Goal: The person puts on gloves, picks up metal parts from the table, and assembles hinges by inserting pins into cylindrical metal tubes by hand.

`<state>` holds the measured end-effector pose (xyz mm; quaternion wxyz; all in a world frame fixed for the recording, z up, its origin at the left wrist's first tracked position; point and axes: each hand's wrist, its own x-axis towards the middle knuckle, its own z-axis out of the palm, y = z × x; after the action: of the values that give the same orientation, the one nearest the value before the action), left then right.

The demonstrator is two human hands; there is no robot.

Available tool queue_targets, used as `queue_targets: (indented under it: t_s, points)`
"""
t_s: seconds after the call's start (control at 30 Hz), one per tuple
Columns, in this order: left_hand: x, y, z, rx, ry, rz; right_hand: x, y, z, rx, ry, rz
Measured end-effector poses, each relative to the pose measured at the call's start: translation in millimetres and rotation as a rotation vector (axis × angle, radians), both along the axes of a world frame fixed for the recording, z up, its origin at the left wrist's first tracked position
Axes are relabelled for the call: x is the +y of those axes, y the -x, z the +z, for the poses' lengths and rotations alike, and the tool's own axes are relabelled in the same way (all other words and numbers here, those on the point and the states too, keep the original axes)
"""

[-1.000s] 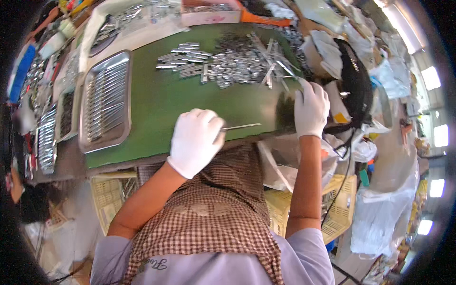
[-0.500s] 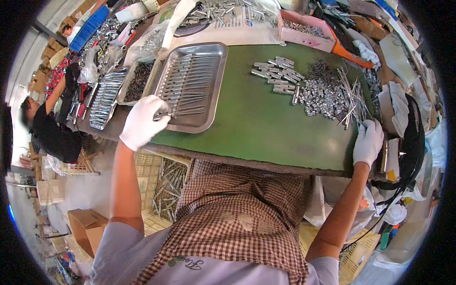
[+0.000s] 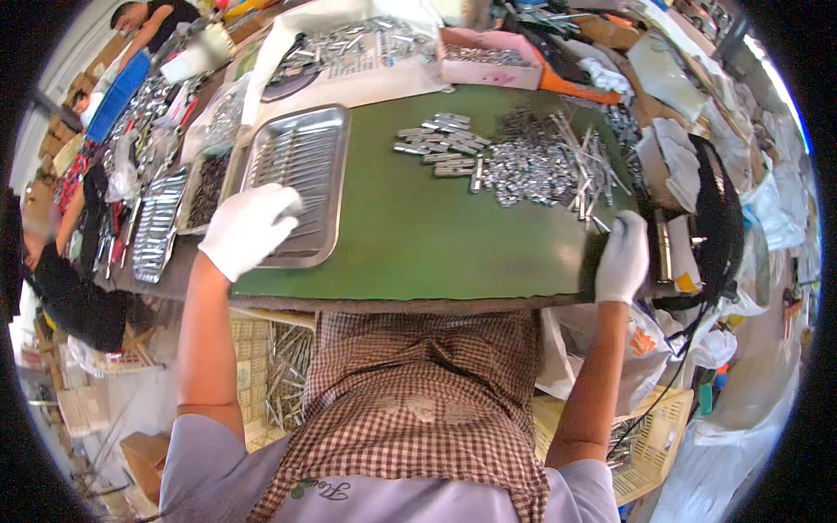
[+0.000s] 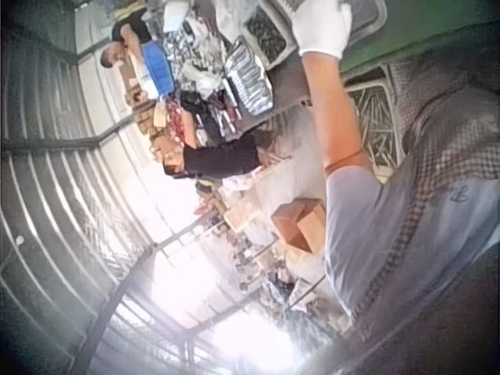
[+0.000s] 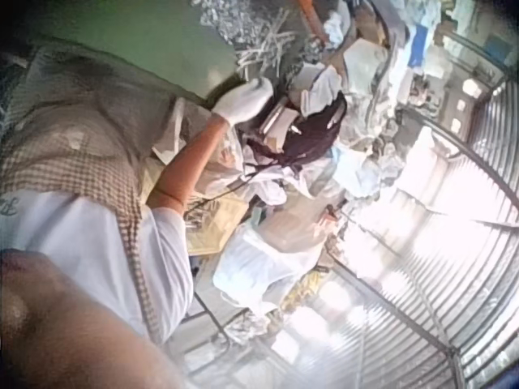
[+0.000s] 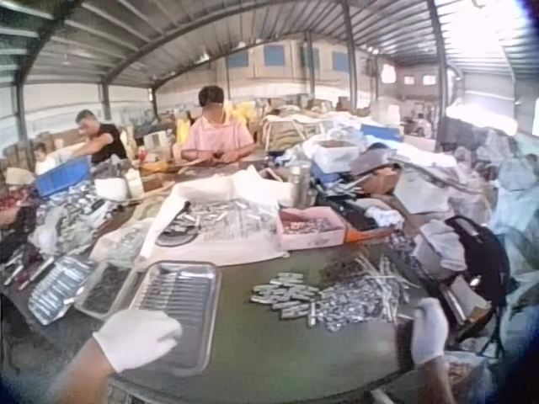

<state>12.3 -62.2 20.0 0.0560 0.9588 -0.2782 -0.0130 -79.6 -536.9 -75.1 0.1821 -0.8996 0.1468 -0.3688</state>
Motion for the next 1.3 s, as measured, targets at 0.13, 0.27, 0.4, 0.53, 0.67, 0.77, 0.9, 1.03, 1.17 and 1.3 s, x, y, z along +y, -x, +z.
queue_targets:
  t_s: [0.13,0.27,0.4,0.53,0.67,0.77,0.9,1.03,1.17,1.3]
  points:
    - [-77.4,-15.6,0.1,-0.146,0.079,-0.201,7.9,4.5,10.5,0.025,0.046,-0.035]
    - [-118.1,-63.1,-41.7,-0.353,-0.018,-0.219,13.0,2.1,-10.7,-0.166,-0.024,0.101]
    - [-129.1,-86.1,-63.9,-0.333,-0.111,-0.185,29.2,17.0,5.4,0.005,0.020,0.134]
    - [-134.3,-72.8,-50.3,-0.337,-0.147,-0.194,37.4,18.3,25.2,0.173,0.152,0.170]
    - [-130.7,-61.3,-44.3,-0.267,-0.190,-0.194,29.3,6.7,19.8,0.194,0.185,0.123]
    - [-123.6,-46.6,-36.2,-0.272,-0.181,-0.235,18.5,0.8,10.6,0.177,0.147,-0.022]
    - [-124.5,-10.4,-16.0,-0.269,-0.167,-0.297,19.1,11.0,14.4,0.003,0.034,0.012]
    - [-150.5,31.7,-14.9,-0.214,-0.118,-0.561,32.8,20.4,13.8,-0.202,-0.155,0.225]
    - [-172.3,53.5,-40.4,-0.038,0.155,-0.586,61.5,32.6,26.9,-0.038,-0.403,0.300]
    - [-169.8,61.1,-54.6,-0.075,0.434,-0.430,69.5,39.2,31.8,-0.101,-0.293,0.406]
